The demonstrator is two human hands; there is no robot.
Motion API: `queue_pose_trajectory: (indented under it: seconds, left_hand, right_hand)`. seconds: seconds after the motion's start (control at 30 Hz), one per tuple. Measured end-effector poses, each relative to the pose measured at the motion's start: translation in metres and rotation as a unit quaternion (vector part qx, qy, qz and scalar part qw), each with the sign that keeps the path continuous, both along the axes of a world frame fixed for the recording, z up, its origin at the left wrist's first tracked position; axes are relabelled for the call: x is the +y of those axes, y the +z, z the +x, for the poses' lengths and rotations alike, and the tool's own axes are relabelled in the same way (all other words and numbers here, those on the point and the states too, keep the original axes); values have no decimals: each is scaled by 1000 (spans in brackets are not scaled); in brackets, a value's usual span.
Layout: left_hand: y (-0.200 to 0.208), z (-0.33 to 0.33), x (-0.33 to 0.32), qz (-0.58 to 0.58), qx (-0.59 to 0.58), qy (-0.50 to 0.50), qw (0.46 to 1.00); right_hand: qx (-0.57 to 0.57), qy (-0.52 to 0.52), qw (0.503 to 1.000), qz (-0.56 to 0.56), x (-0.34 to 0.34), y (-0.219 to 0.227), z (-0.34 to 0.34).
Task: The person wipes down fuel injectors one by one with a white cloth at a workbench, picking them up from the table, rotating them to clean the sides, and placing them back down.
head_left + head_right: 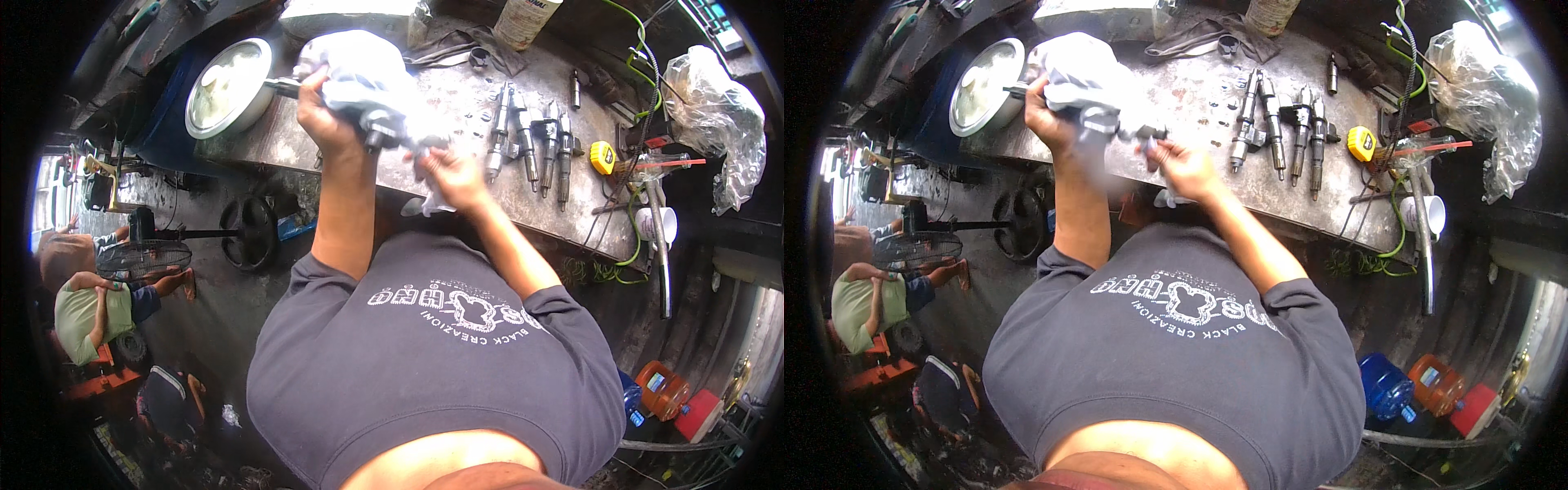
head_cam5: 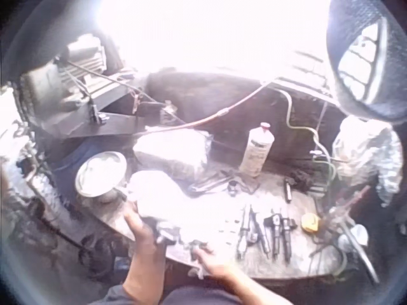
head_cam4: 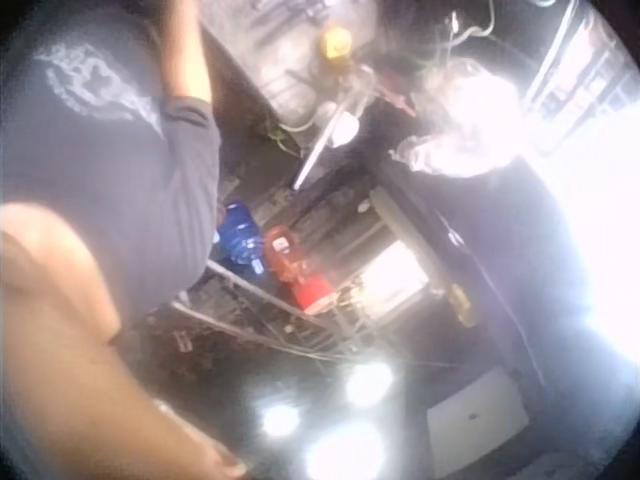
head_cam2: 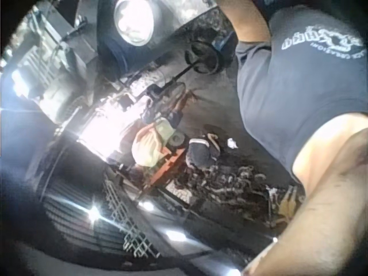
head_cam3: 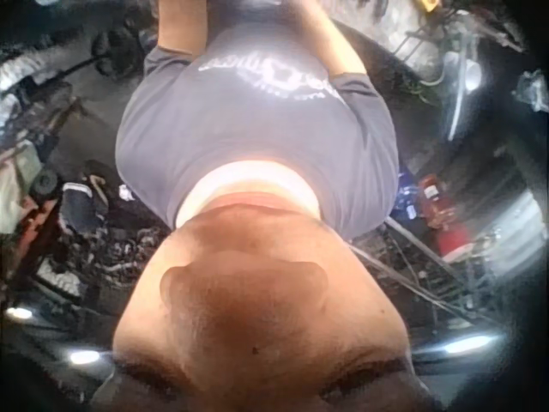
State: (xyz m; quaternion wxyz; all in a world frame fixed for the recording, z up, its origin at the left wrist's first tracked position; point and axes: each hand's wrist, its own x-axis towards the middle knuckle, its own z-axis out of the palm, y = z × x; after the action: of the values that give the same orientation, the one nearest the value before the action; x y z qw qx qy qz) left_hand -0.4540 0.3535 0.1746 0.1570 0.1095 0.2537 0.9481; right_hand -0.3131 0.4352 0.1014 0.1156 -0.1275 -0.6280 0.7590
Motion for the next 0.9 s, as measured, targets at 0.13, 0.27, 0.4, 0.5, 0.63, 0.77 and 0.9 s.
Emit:
queue_pose_trajectory:
  seconds: [0.13, 0.27, 0.4, 0.5, 0.63, 0.77, 0.9]
  left_hand:
    - [-8, -6, -9, -114, 39, 66, 991]
    - [-11, 10, -17, -131, 65, 16, 989]
    - [4, 16, -12, -51, 2, -55, 997]
    - [-5, 13, -11, -56, -4, -74, 996]
    - [-13, 15, -7, -38, 16, -182, 983]
    - [-23, 20, -2, -36, 1, -269, 963]
    - [-69, 9, 4, -98, 217, -177, 955]
  right_hand:
    - [43, -8, 945, 325, -19, 40, 18]
    - [111, -56, 897, 425, 27, 70, 7]
    - [50, -57, 997, -3, 43, 25, -10]
    - [139, 80, 966, -205, 27, 22, -5]
    - [31, 196, 968, -154, 43, 3, -4]
    - [-66, 192, 965, 168, 31, 42, 0]
    - [-102, 237, 963, 71, 21, 45, 8]
